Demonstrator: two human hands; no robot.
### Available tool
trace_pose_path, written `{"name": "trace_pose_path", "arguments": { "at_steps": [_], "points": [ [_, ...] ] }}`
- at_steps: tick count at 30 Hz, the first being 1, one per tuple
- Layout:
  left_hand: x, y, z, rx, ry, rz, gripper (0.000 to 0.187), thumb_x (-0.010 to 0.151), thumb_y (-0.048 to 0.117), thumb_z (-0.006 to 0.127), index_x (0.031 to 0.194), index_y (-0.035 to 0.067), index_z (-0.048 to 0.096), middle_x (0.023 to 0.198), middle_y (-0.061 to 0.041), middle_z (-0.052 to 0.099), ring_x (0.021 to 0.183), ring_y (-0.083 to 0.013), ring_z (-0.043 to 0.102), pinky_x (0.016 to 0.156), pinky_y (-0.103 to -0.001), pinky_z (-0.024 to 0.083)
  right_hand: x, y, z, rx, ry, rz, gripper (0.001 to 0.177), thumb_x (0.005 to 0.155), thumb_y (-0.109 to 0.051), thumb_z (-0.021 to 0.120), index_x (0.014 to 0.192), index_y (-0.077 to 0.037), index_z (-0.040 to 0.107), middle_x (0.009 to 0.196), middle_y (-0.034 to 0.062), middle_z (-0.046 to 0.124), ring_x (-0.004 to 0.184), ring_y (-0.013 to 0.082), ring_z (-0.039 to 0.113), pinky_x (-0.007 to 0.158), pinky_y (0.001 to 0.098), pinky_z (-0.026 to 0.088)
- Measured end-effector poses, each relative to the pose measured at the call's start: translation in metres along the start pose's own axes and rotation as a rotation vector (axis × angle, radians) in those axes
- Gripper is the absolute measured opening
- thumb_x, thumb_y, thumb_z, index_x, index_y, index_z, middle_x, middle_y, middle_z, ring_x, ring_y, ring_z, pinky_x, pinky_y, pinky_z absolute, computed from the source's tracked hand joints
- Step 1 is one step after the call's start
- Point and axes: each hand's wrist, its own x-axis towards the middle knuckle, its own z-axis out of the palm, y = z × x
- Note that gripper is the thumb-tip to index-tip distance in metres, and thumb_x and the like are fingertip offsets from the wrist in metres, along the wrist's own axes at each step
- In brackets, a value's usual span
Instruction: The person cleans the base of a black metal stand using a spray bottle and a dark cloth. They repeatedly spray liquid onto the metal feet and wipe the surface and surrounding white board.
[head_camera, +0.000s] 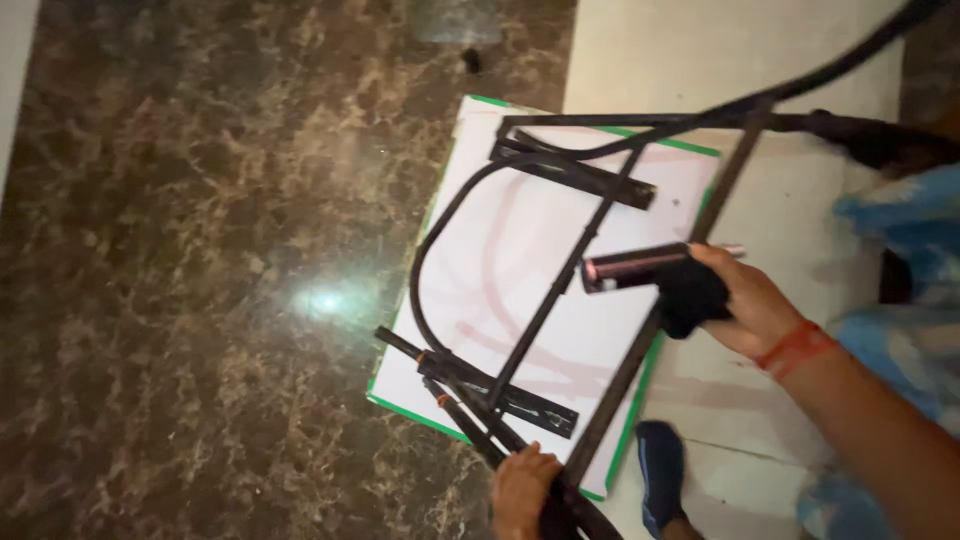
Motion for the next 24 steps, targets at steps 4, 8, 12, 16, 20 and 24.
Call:
{"name": "trace_pose_path", "arguments": {
  "at_steps": [4,8,12,16,20,24],
  "points": [
    [-0.003,0.036,0.030,0.000,-0.141,-0.070,0.024,0.094,0.023,0.061,0.114,0.023,0.074,0.125,0.004,0.071,0.135,-0.0204,0.054,0.110,-0.046,0.036,-0.021,0.007,-0.021,-0.006,0.030,0.012,0.030,0.101,-0.036,0.064,0.115,-0.009,0.067,0.102,0.0041,0.071,0.093,0.0195,0.066,0.084,0.0398,0.053],
    [-0.011,0.037,0.034,0.021,-0.102,-0.158,0.017,0.090,0.026,0.064,0.100,0.024,0.078,0.116,0.006,0.072,0.130,-0.0215,0.052,0.108,-0.051,0.033,-0.039,-0.001,-0.012,-0.093,0.083,0.015,0.031,0.099,-0.033,0.061,0.114,-0.006,0.067,0.103,0.0064,0.072,0.094,0.0212,0.068,0.087,0.0415,0.054],
    [-0.005,-0.024,-0.016,-0.177,-0.057,-0.217,0.015,0.083,0.018,0.064,0.086,0.022,0.078,0.105,0.003,0.076,0.125,-0.0257,0.059,0.104,-0.047,0.041,-0.038,-0.006,0.032,-0.077,0.045,-0.100,0.031,0.101,-0.028,0.064,0.116,-0.001,0.065,0.106,0.0076,0.072,0.093,0.0213,0.070,0.086,0.0388,0.055],
    [0.026,-0.035,-0.087,-0.290,0.503,-0.111,0.018,0.083,0.019,0.079,0.092,0.016,0.064,0.087,-0.001,0.067,0.103,-0.0293,0.072,0.112,-0.050,0.047,-0.044,-0.013,0.089,-0.138,0.077,-0.158,0.032,0.099,-0.024,0.067,0.113,0.004,0.066,0.102,0.0113,0.073,0.088,0.0237,0.070,0.078,0.0394,0.056],
    [0.083,-0.008,-0.187,-0.372,0.541,-0.259,0.029,0.078,0.012,0.081,0.099,0.010,0.061,0.104,-0.009,0.065,0.109,-0.0278,0.069,0.107,-0.043,0.049,-0.049,-0.024,0.137,-0.230,0.043,-0.239,0.030,0.096,-0.020,0.069,0.112,0.005,0.065,0.100,0.0130,0.072,0.083,0.0243,0.071,0.071,0.0398,0.060],
    [0.122,0.024,-0.248,-0.458,0.603,-0.409,0.041,0.073,0.005,0.082,0.106,0.005,0.058,0.121,-0.018,0.063,0.114,-0.0263,0.066,0.101,-0.037,0.051,-0.045,-0.038,0.173,-0.319,-0.028,-0.264,0.031,0.095,-0.018,0.071,0.112,0.007,0.066,0.099,0.0139,0.073,0.080,0.0214,0.073,0.069,0.0363,0.063]
  ]
}}
